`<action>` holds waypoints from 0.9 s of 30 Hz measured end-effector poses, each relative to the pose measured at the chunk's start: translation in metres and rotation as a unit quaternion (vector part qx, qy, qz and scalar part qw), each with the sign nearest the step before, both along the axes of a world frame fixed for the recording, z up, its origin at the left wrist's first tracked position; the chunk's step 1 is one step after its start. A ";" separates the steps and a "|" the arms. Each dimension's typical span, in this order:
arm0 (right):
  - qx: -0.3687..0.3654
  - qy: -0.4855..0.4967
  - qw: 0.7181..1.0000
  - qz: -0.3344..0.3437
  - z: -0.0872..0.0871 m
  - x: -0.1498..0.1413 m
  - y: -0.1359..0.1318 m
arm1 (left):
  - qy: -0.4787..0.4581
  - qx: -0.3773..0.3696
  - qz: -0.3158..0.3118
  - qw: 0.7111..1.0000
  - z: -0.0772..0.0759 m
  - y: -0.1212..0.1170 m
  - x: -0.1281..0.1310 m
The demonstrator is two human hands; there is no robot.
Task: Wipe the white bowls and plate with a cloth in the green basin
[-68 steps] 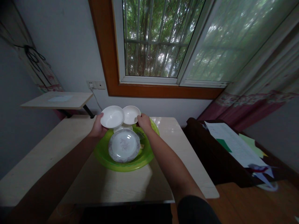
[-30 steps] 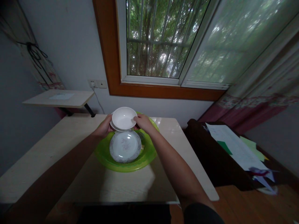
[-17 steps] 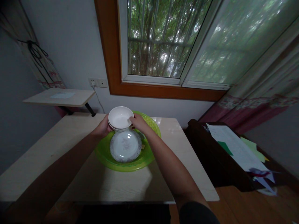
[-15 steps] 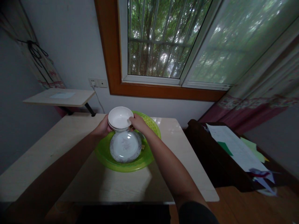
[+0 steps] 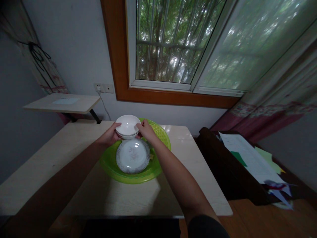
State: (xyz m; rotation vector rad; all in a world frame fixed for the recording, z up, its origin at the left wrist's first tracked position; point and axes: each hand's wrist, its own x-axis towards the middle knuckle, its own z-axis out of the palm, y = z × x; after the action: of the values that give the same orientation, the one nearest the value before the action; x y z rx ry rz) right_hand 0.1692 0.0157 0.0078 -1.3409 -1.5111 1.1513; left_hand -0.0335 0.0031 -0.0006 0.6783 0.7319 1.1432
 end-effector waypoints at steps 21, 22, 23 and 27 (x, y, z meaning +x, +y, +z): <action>-0.092 -0.360 0.927 0.041 -0.033 0.009 0.018 | 0.004 -0.012 0.058 0.998 0.001 0.002 -0.009; -0.105 -0.359 0.926 0.048 -0.033 0.009 0.018 | 0.007 -0.013 0.059 0.998 0.001 0.002 -0.009; -0.118 -0.357 0.925 0.053 -0.033 0.010 0.018 | 0.012 -0.014 0.059 0.998 0.001 0.002 -0.009; -0.157 -0.341 0.925 0.063 -0.033 0.008 0.015 | 0.034 -0.018 0.062 0.997 0.002 0.002 -0.008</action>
State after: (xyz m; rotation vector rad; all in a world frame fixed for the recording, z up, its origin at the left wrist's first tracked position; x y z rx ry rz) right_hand 0.1775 0.0304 -0.0249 -2.0361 -1.9743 1.0891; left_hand -0.0418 0.0051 0.0011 0.6515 0.8592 1.2218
